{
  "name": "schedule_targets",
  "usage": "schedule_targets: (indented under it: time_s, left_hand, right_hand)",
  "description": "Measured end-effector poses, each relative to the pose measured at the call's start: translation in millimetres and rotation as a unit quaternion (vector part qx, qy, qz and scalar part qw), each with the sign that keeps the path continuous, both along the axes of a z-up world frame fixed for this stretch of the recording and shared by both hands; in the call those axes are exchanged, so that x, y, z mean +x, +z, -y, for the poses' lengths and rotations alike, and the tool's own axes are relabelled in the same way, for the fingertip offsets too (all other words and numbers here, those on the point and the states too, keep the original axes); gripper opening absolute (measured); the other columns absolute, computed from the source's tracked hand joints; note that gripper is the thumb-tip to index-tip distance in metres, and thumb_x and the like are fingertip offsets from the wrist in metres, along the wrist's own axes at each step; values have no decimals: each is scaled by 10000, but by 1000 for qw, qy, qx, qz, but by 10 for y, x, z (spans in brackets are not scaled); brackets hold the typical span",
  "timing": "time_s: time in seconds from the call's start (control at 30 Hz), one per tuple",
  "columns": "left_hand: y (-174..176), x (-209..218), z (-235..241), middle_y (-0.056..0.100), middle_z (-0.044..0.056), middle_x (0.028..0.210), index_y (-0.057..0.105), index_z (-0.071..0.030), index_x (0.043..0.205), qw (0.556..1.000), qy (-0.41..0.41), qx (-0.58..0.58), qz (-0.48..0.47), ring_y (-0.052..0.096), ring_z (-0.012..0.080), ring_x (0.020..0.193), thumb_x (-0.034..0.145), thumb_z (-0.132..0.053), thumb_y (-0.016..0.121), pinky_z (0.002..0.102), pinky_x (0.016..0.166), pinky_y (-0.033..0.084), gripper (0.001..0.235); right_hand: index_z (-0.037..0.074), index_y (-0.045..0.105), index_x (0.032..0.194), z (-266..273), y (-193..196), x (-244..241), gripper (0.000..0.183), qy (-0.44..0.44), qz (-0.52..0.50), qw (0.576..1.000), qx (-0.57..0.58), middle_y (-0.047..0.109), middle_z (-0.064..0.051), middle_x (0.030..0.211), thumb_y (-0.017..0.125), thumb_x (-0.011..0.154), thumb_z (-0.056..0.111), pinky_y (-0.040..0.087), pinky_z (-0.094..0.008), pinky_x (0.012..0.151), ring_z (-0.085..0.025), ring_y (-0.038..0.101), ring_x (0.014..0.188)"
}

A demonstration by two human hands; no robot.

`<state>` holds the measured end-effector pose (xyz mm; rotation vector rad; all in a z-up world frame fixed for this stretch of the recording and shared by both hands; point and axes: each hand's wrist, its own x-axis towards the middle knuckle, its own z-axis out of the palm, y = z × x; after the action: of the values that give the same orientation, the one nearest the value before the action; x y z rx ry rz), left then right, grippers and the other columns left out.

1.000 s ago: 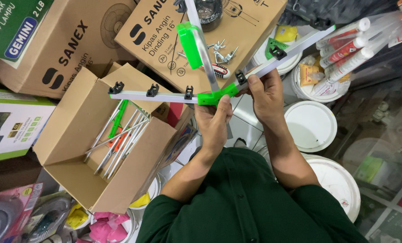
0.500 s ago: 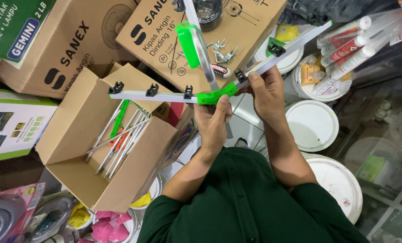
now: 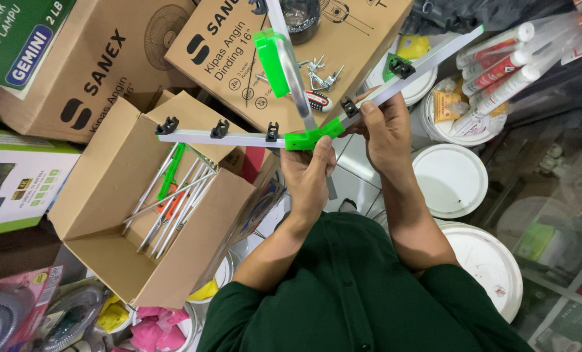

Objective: The person assembles a television antenna by inserting metal rods into a central frame and securing a green plastic housing, eventually using a screwdriver to tighten a screw.

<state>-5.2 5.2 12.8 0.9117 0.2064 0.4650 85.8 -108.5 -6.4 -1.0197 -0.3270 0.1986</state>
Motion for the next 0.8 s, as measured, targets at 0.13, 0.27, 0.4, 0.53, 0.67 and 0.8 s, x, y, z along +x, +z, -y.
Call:
schedule_targets:
  time_s: [0.13,0.27,0.4,0.53,0.67,0.8]
  left_hand:
    - [13,14,-13,586,57,809,468,-26,1151,1000,0,0,-1,514,97,609,1027,-29,642,232,497,371,215]
    - [2,7,-15,581,58,807,465,-20,1153,1000,-4,-1,-8,511,96,617,1033,-20,637,233,506,365,210]
    - [-22,13,-7,586,62,804,458,-23,1146,1000,-5,-5,-6,510,95,612,1029,-21,641,231,497,355,217]
    - [-15,8,-6,583,60,806,460,-22,1153,1000,-5,-2,-5,513,95,613,1030,-32,650,229,498,360,226]
    - [-5,6,2,586,59,814,465,-23,1148,1000,-1,-5,-20,519,92,612,1014,-42,657,222,489,365,235]
    - [-36,31,16,588,57,820,452,-38,1137,1000,12,-5,-19,535,95,622,1007,-50,672,236,507,395,255]
  right_hand:
    - [-5,491,1242,-6,22,0,180,3,0,1000,-1,669,-122,1072,500,1114,121,643,-365,770,-192,727,876]
    - [-13,487,1240,42,0,15,176,3,-4,1000,-17,667,-131,1074,527,1109,99,654,-369,780,-196,724,884]
    - [-25,508,1232,65,-24,12,172,4,11,999,-38,666,-134,1088,541,1108,91,657,-368,788,-194,721,908]
    - [-19,512,1229,67,-22,11,172,3,18,999,-43,673,-130,1087,545,1101,91,655,-362,787,-190,724,908]
    - [-26,517,1229,50,-34,2,172,2,15,999,-50,675,-134,1098,550,1102,85,655,-366,796,-195,727,921]
    - [-25,515,1228,39,-50,21,165,9,-7,1000,-28,687,-138,1100,532,1099,77,656,-366,804,-196,736,916]
